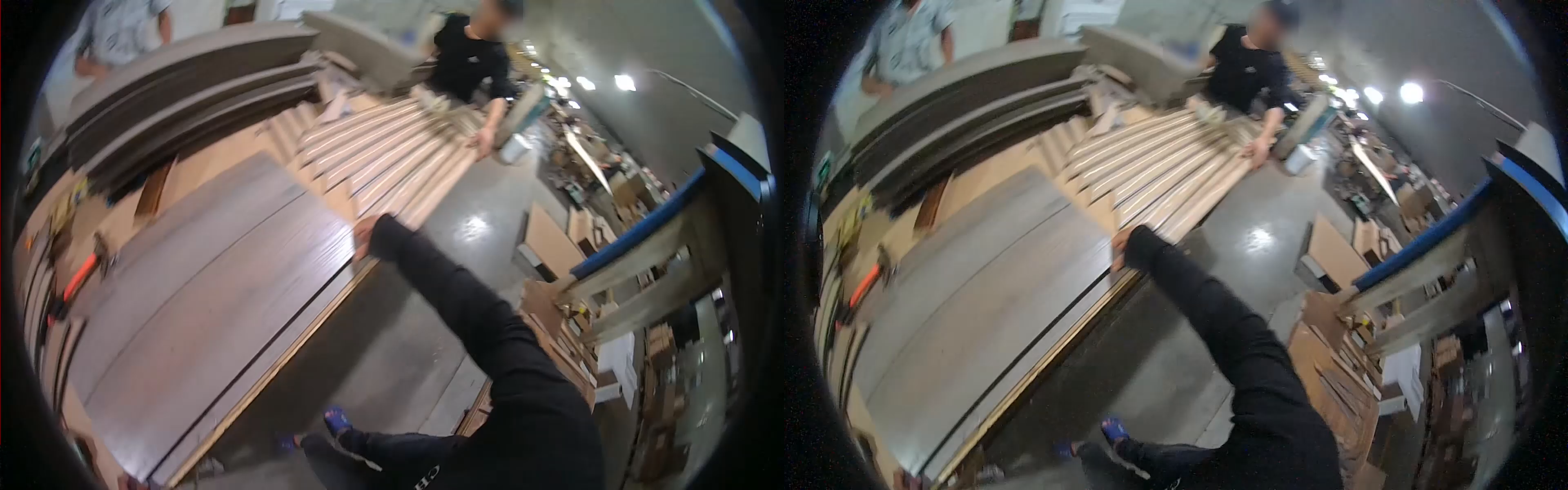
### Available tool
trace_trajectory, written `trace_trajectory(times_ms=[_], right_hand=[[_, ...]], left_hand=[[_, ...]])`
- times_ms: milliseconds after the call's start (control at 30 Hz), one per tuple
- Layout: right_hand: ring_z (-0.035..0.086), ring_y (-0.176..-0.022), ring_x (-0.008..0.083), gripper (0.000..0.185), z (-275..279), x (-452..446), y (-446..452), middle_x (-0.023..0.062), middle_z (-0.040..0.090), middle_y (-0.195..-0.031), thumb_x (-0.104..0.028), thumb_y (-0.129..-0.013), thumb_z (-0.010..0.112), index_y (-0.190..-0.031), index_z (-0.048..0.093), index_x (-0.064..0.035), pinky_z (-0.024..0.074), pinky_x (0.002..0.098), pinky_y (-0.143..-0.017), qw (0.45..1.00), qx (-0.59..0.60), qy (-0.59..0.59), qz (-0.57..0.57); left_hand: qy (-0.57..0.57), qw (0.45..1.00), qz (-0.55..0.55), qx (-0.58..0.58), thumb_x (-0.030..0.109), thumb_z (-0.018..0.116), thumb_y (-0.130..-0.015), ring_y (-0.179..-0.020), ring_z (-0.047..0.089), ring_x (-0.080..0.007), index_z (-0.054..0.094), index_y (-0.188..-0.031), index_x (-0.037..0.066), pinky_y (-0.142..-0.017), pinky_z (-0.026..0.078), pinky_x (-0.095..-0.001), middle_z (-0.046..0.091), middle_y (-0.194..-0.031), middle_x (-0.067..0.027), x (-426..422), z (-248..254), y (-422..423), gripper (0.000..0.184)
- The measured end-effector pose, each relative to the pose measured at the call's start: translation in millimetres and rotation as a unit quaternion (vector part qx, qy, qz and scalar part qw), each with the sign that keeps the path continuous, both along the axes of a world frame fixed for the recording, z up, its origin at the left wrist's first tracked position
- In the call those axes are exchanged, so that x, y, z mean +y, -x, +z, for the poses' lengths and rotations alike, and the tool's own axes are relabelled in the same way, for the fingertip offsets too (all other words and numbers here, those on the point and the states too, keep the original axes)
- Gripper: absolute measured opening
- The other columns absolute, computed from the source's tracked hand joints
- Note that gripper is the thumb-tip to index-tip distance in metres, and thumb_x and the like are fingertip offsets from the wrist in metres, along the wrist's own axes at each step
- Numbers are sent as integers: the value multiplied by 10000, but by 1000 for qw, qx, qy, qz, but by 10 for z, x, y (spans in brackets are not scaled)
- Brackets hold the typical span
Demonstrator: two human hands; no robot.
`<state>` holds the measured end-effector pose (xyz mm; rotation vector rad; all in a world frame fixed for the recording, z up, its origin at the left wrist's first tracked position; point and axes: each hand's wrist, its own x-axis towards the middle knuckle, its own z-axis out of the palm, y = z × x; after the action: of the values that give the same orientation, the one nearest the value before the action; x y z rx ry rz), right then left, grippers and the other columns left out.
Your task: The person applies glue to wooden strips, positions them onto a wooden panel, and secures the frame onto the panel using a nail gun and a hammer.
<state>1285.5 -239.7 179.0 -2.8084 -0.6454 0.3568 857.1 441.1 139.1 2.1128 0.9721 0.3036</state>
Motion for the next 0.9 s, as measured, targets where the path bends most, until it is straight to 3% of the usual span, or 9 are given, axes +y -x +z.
trace_trajectory(times_ms=[33,100,167,300,400,500,700,800,900], right_hand=[[588,-696,177,538,88,50,36,118,622,-778,-278,-481,836,-884,608,-5,482,275,-642,999,18,7,-32],[606,-746,187,575,239,136,97,126,629,-813,-271,-491,829,-941,606,7,490,263,-685,994,65,3,-93],[605,-745,179,556,331,182,148,121,630,-815,-252,-495,826,-937,606,3,488,263,-678,994,41,9,-97],[597,-713,167,540,376,198,236,106,629,-793,-247,-502,820,-936,607,-7,480,259,-659,993,18,-19,-111],[587,-678,159,489,252,194,280,88,626,-767,-257,-550,795,-929,608,-12,470,261,-633,986,-1,20,-166],[572,-633,172,408,49,120,334,89,612,-727,-246,-611,754,-907,611,-4,457,275,-599,983,-7,-48,-178],[560,-594,220,262,-95,7,475,100,563,-654,-190,-648,705,-832,635,-17,445,315,-567,960,-190,-170,-114],[569,-631,240,177,-11,-40,412,94,561,-663,-163,-658,675,-775,634,-36,450,324,-579,968,-195,-145,-58],[567,-658,256,140,47,-38,451,98,558,-681,-167,-685,654,-738,619,-42,455,333,-601,971,-177,-158,-40]], left_hand=[[-26,994,-98,50,202,619,-769,-797,563,-177,577,-1022,25,-711,466,-276,600,-894,-109,213,-69,34,311],[107,983,-103,-109,214,655,-678,-536,412,-119,556,-906,22,-501,383,-271,436,-634,-20,1231,-1110,274,315],[-45,973,-208,-91,122,637,-686,-559,377,-67,557,-887,3,-489,339,-214,409,-639,3,1211,-1003,263,246],[-93,976,-176,-93,88,638,-666,-561,387,-63,566,-933,-5,-482,334,-212,437,-656,15,317,-293,19,291],[-178,963,-200,-8,78,631,-680,-575,375,-51,589,-1025,10,-497,323,-192,429,-660,37,727,-523,132,355],[-53,983,-153,-80,90,622,-704,-593,374,-55,591,-1033,13,-519,325,-198,431,-678,36,324,-250,6,339],[-169,970,-160,-75,97,597,-724,-648,416,-52,585,-977,0,-562,354,-218,451,-717,24,686,-509,136,271],[-206,955,-207,-56,90,578,-724,-601,440,-64,577,-888,2,-522,366,-228,467,-689,15,812,-437,117,186],[-125,971,-191,67,80,578,-703,-526,439,-77,560,-808,1,-456,354,-232,471,-641,-1,465,36,-94,133]])
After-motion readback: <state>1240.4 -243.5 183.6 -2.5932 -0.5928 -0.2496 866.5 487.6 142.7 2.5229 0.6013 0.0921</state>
